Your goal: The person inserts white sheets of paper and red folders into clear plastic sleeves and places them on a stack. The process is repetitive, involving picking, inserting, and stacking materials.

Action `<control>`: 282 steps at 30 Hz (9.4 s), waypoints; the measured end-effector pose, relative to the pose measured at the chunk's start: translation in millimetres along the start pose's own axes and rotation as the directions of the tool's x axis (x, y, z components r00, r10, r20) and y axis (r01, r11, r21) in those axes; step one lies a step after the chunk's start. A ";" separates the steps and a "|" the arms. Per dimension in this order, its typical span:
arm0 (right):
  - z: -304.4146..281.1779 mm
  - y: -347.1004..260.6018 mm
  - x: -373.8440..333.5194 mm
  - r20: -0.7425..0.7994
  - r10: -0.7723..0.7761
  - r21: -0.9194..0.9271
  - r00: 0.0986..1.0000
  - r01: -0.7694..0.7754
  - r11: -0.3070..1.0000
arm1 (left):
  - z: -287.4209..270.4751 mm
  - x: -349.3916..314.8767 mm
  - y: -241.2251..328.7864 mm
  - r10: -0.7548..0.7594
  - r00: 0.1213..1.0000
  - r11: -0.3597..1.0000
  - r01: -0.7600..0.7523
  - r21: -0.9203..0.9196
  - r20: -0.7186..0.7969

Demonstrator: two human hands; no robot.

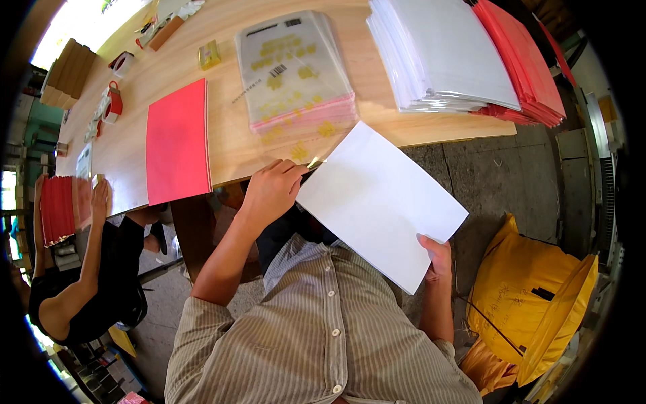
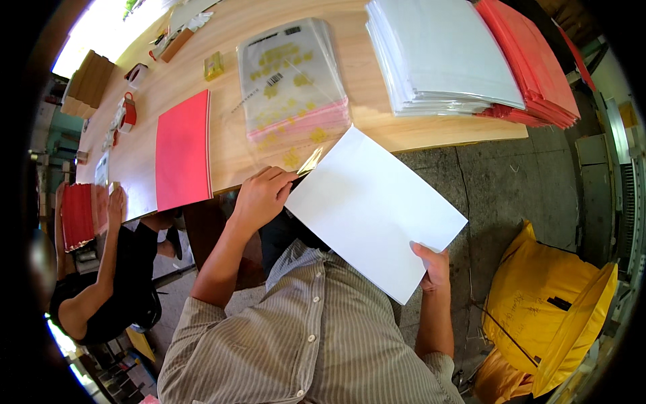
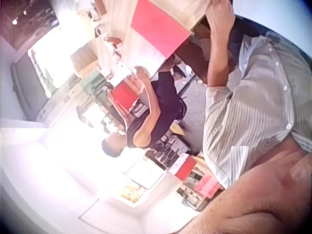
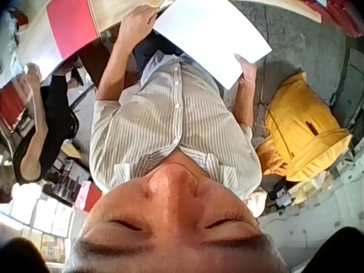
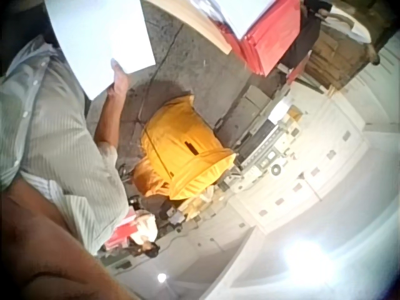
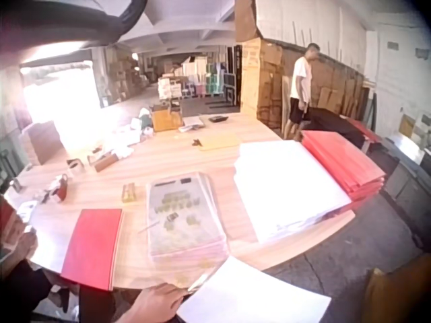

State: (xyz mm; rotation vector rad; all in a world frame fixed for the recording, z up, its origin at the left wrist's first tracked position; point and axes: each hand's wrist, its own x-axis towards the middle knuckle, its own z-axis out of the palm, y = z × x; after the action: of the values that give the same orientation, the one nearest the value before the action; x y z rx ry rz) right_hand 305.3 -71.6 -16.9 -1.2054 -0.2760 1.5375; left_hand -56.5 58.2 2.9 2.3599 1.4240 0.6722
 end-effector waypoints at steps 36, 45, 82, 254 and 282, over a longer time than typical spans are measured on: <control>3.5 9.9 -16.4 -0.069 -0.030 0.007 0.997 0.031 0.999 | 24.3 -11.8 20.7 0.036 0.995 0.992 -0.024 0.127 -0.096; 7.7 15.0 -14.3 -0.055 -0.016 -0.024 0.998 0.015 1.000 | 26.0 -13.8 24.3 0.063 0.993 0.992 -0.052 0.113 -0.100; 16.0 18.7 -4.6 0.008 0.107 0.030 0.994 -0.107 0.994 | 94.1 -59.5 32.3 -0.657 0.752 -0.102 -0.009 -0.995 0.060; 94.7 26.4 127.0 0.134 0.007 0.082 0.991 -0.018 0.996 | 41.7 39.3 67.7 0.171 0.970 0.978 -0.189 -0.093 -0.173; 108.5 -17.1 152.0 0.231 -0.021 -0.280 0.973 0.087 0.956 | 87.1 129.6 47.5 -0.176 0.960 0.897 0.247 -0.367 0.216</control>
State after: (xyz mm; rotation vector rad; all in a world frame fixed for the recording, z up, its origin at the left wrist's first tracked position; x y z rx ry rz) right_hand 249.1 106.2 -36.7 -1.2342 -0.7000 1.6261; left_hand 77.2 149.7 -17.4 1.8734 1.3040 0.6035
